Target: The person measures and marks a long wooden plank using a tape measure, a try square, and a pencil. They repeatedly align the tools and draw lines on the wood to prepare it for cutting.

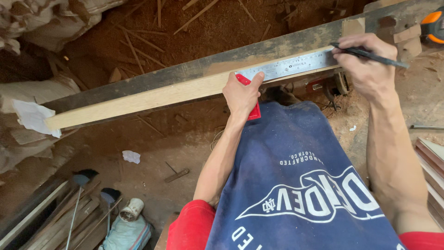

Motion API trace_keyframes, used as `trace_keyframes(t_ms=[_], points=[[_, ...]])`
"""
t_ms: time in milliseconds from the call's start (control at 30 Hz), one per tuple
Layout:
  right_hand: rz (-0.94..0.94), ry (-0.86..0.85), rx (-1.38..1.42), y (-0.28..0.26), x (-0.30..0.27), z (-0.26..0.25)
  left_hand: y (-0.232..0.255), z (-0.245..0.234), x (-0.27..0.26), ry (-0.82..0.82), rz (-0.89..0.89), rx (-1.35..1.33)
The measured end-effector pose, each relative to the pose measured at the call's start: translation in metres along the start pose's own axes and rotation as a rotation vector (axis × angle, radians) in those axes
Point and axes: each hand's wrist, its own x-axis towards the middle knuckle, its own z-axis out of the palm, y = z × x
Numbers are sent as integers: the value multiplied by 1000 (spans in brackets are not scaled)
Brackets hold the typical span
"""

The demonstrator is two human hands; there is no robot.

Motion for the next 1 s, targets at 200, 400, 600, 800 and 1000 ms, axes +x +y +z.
trace_keyframes(t_ms=[200,400,600,800,1000], points=[[56,-71,-318,21,14,-2,1,0,-1,1,15,-3],[-11,-81,-359,29,14,-3,0,-1,-1,-3,18,11],[-6,-74,-381,25,16,-1,2,0,-1,-3,22,2],[-1,-74,-364,26,16,0,0,0,-2,4,27,-7],[4,-62,-364,25,16,1,0,0,-1,4,27,17]])
